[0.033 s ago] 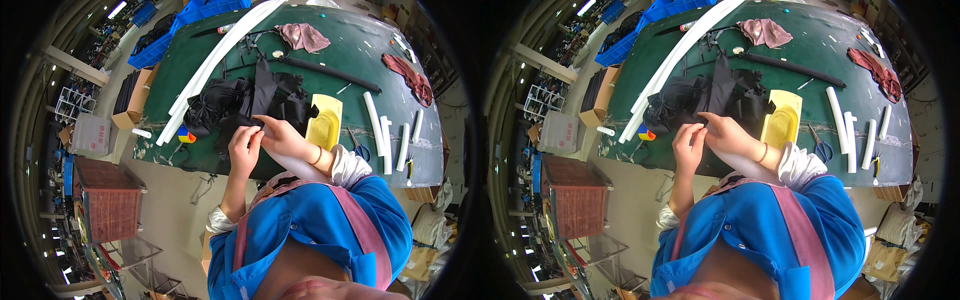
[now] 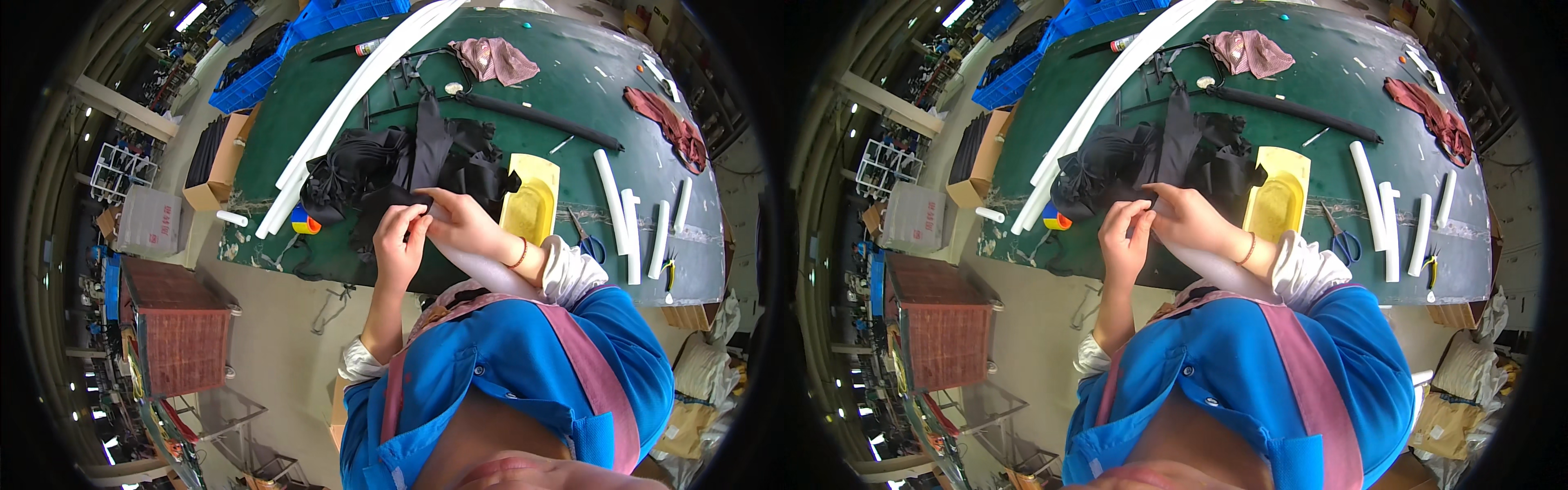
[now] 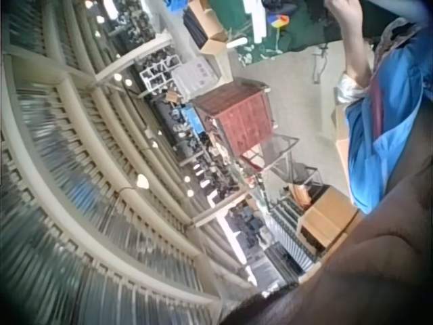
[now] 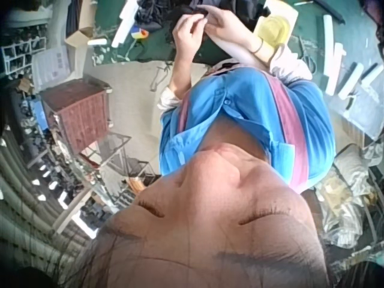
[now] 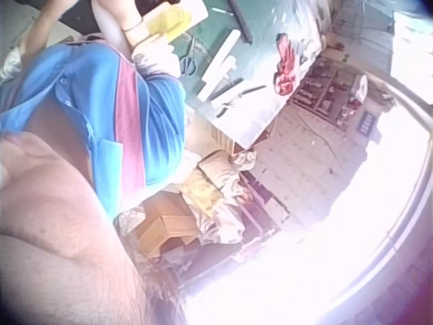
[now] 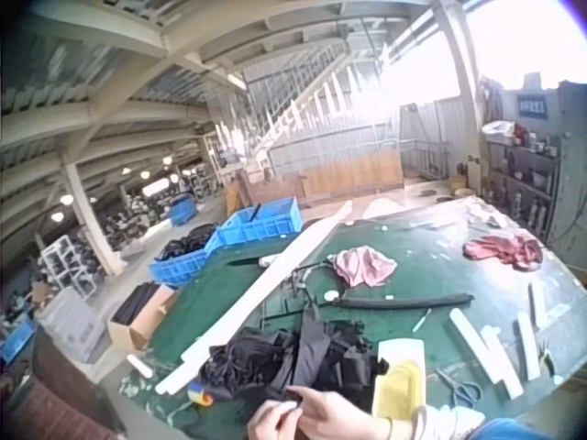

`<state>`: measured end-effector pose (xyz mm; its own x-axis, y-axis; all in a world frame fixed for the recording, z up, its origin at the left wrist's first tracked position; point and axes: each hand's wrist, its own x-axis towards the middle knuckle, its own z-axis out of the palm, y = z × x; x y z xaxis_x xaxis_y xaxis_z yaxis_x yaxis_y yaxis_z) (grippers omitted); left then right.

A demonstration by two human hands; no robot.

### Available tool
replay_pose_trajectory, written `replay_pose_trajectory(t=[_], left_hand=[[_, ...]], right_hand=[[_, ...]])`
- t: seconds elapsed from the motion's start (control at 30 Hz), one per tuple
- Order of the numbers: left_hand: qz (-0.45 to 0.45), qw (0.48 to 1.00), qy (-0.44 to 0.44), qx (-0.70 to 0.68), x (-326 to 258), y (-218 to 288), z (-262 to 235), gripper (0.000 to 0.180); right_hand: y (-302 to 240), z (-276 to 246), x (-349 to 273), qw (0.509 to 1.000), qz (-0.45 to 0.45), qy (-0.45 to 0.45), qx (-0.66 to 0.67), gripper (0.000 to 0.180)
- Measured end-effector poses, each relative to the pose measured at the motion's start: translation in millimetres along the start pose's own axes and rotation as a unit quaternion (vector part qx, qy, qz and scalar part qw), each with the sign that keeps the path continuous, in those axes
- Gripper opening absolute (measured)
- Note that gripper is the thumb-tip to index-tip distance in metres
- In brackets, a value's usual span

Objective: The person repeatedly slides black fabric sleeves onto white cylindrical rods, trims excess fabric with scissors, and places the finished assemblies into a cardboard box. The process is repeated multiple times with consistent hand motions and tool use.

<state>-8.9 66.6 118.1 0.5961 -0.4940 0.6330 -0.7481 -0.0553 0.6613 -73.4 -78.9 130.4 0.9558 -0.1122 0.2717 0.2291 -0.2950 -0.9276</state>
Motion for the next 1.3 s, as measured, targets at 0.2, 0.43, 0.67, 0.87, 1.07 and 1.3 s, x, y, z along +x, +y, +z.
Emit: replay_pose_trajectory(t=[0.2,0.43,0.67,0.87,1.07,1.3], left_hand=[[-0.219,0.903,-0.184,-0.321,-31,-44,-27,0.074],[-0.263,0.725,-0.021,-0.636,4,-23,7,0.086],[-0.345,0.729,0.247,-0.538,16,-33,23,0.02],[-0.369,0.699,0.219,-0.572,23,-27,17,0.027],[-0.358,0.669,0.107,-0.642,4,-30,22,0.035],[-0.323,0.759,0.194,-0.531,39,-21,18,0.028]], right_hand=[[18,-1,-1,0.987,0.06,0.004,0.151,0.027],[9,16,6,0.989,0.007,-0.056,0.139,0.025],[43,8,15,0.992,0.054,-0.11,0.026,0.041],[36,0,-26,0.988,0.056,-0.109,-0.09,0.038],[20,3,-23,0.995,0.043,-0.034,-0.082,0.034],[10,13,34,0.989,-0.049,-0.04,-0.132,0.028]])
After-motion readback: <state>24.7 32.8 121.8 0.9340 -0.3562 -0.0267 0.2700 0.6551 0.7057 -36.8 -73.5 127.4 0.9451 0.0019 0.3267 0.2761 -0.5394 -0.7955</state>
